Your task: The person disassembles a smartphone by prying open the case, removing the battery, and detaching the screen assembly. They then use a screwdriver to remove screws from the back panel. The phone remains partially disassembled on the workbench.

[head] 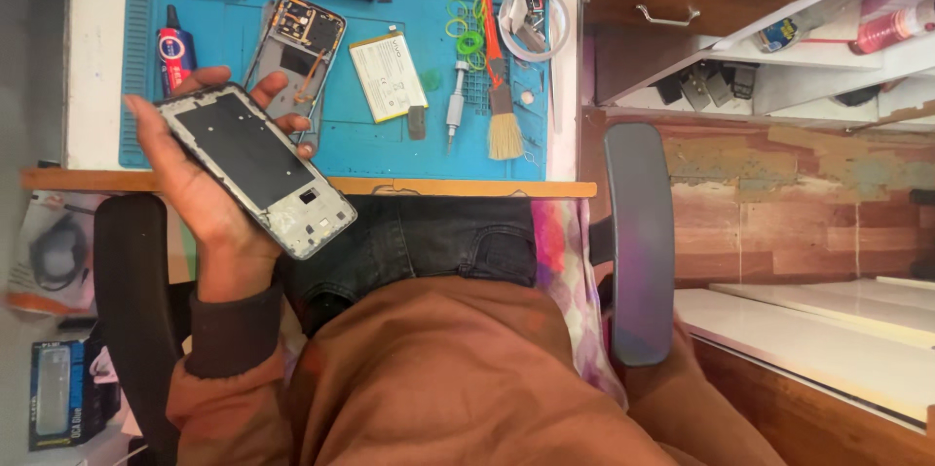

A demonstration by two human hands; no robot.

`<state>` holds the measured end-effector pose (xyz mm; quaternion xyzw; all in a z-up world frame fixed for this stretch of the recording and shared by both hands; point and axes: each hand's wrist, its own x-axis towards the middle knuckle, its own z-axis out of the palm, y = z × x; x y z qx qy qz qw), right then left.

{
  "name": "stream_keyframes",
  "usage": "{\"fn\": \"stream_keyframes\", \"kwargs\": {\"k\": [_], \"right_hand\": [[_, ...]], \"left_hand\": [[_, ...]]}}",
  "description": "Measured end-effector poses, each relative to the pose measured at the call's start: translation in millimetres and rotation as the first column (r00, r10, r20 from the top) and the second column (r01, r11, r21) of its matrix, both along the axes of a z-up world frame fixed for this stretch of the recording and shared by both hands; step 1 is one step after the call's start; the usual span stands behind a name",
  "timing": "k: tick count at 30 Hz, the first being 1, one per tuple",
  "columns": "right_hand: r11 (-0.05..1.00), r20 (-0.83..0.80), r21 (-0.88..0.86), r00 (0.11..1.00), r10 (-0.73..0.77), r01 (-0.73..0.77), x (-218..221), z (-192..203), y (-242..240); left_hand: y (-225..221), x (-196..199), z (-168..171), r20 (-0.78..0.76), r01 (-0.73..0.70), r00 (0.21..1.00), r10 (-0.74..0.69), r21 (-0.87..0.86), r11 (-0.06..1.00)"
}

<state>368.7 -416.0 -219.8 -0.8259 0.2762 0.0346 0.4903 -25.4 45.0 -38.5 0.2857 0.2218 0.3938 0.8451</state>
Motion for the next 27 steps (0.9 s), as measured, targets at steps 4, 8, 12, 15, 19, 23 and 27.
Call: {"fn": "stream_keyframes", "kwargs": {"k": [4,8,12,15,19,23,27], "right_hand": [[0.935,0.133,0.322,0.97,-0.203,0.152,28.7,3.3,-0.4],[0.841,0.271,0.526,0.913,-0.304,0.124,53.9,16.2,-7.1],[0.883,0.435,0.454,0.895,-0.103,-0.119,68.7,12.4,3.7],[0.836,0.362,0.503,0.932,0.024,-0.218,61.4,7.1,29.9],[0.763,0.392,0.385,0.84,0.374,-0.519,37.3,34.4,79.2],[0.57,0.584,-0.019,0.454,0.673,-0.822,-1.6,129.8,142.9],[0.334,0.514,-0.036,0.27,0.814,-0.942,-68.3,206.9,216.8]], "left_hand": [[2.4,8.0,-3.1,-0.007,0.028,1.0,-0.028,-0.071,0.997],[-3.1,10.6,-10.0,0.027,0.067,0.998,-0.065,-0.054,0.996],[-6.9,12.5,-16.8,-0.038,0.053,0.998,-0.053,0.003,0.999],[-6.0,10.6,-17.3,-0.002,0.059,0.998,-0.059,-0.043,0.997],[-0.5,13.3,-6.0,-0.035,0.029,0.999,-0.027,0.08,0.996],[0.7,27.4,3.5,-0.012,-0.015,1.0,0.018,0.205,0.979],[-4.4,37.1,12.5,0.122,0.003,0.992,-0.037,0.269,0.963]]}}
